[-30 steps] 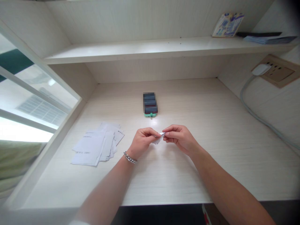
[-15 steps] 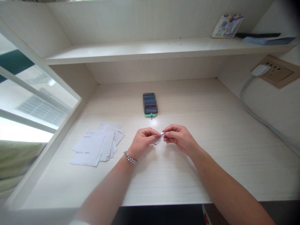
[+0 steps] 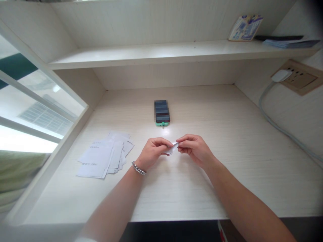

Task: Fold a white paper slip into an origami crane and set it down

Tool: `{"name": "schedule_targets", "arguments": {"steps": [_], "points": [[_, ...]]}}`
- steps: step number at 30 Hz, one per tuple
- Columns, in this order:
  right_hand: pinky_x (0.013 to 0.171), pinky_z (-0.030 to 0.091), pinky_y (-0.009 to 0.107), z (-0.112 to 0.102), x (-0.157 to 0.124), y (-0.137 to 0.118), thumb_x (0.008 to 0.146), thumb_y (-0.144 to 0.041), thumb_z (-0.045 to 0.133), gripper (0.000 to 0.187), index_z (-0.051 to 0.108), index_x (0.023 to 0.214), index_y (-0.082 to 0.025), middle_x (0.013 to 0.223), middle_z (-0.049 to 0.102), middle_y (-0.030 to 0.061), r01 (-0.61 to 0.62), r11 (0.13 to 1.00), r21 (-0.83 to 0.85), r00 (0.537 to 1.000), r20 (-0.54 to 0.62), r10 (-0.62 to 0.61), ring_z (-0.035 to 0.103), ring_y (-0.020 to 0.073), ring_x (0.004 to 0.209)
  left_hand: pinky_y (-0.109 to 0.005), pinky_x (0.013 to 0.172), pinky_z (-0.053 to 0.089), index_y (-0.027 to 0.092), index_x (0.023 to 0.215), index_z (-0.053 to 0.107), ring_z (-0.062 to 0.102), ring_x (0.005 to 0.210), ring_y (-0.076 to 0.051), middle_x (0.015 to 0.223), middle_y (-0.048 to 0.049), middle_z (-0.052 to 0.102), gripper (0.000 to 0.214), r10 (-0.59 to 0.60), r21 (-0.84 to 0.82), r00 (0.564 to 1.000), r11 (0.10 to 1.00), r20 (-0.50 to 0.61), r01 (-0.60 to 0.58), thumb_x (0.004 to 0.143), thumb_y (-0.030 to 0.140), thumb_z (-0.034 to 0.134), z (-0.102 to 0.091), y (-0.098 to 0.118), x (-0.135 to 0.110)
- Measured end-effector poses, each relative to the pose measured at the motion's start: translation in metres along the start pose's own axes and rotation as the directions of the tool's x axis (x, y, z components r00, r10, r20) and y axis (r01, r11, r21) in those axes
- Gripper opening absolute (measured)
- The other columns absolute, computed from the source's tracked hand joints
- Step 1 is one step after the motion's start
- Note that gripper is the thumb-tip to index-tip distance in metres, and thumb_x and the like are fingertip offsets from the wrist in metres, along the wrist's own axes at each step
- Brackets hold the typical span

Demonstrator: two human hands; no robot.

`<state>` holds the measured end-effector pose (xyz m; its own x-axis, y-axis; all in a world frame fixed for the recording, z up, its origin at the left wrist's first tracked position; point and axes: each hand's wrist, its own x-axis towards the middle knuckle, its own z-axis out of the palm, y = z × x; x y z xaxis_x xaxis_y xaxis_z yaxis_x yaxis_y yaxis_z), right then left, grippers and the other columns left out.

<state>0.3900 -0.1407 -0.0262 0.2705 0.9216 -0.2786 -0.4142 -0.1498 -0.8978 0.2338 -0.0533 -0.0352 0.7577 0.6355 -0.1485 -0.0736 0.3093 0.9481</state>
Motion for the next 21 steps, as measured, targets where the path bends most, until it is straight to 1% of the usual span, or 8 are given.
{"name": "schedule_targets", "arguments": {"steps": [4,7,10,14,19,21], "points": [[0.055,0.046,0.024,-0.0014,-0.0015,-0.0012,0.061,-0.018,0.071,0.013,0.07,0.074,-0.015,0.058,0.064,0.0025,0.002,1.0,0.02,1.0,0.03,-0.002,0.059,0.0122,0.056,-0.024,0.056,0.046,0.015,0.071,0.069,0.057,0.06,-0.011,0.066,-0.0031,0.062,0.007,0.057,0.044,0.998,0.997,0.017,-0.058,0.07,0.021,0.066,-0.0012,0.0007,0.0014],[0.059,0.048,0.026,-0.002,-0.0031,-0.0036,0.064,-0.024,0.071,0.017,0.07,0.079,-0.015,0.065,0.066,0.0045,-0.028,1.0,0.003,0.997,0.072,0.027,0.061,0.0133,0.061,-0.024,0.057,0.045,0.014,0.07,0.069,0.055,0.06,-0.01,0.066,-0.0031,0.062,0.007,0.066,0.074,0.998,0.995,0.019,-0.067,0.071,0.02,0.065,-0.0017,0.0022,0.0016],[0.057,0.047,0.024,-0.0021,-0.0034,-0.004,0.068,-0.033,0.069,0.021,0.069,0.077,-0.014,0.067,0.065,0.0056,-0.047,0.997,-0.069,0.996,0.074,0.052,0.059,0.0125,0.06,-0.024,0.057,0.044,0.014,0.07,0.069,0.054,0.06,-0.011,0.065,-0.0032,0.061,0.007,0.059,0.12,0.997,0.991,0.048,-0.064,0.071,0.019,0.065,-0.002,0.0034,0.0011],[0.055,0.044,0.022,-0.0025,-0.0013,-0.0002,0.066,-0.034,0.071,0.022,0.068,0.072,-0.014,0.065,0.063,0.0039,-0.018,0.984,-0.178,0.996,0.084,0.033,0.055,0.0105,0.058,-0.023,0.058,0.044,0.013,0.071,0.068,0.054,0.061,-0.01,0.066,-0.0035,0.062,0.008,0.038,0.155,0.997,0.987,0.069,-0.048,0.073,0.019,0.063,-0.0012,0.0031,0.0004],[0.055,0.043,0.024,-0.0027,0.0002,0.0024,0.065,-0.033,0.071,0.023,0.069,0.075,-0.013,0.062,0.061,0.0029,0.002,0.971,-0.237,0.998,0.062,0.013,0.054,0.0107,0.057,-0.023,0.058,0.045,0.013,0.085,0.066,0.056,0.066,-0.011,0.077,-0.0046,0.063,0.014,0.008,0.123,0.998,0.992,0.059,-0.015,0.074,0.021,0.062,0.0004,0.0028,0.001],[0.055,0.043,0.024,-0.0028,-0.0002,0.0023,0.066,-0.032,0.07,0.022,0.069,0.076,-0.012,0.062,0.061,0.0031,0.009,0.966,-0.258,0.999,0.052,0.005,0.054,0.0108,0.057,-0.023,0.058,0.045,0.013,0.086,0.064,0.057,0.066,-0.011,0.077,-0.0042,0.062,0.015,-0.002,0.113,0.998,0.994,0.058,-0.004,0.074,0.021,0.062,0.0008,0.0034,0.0015]]}}
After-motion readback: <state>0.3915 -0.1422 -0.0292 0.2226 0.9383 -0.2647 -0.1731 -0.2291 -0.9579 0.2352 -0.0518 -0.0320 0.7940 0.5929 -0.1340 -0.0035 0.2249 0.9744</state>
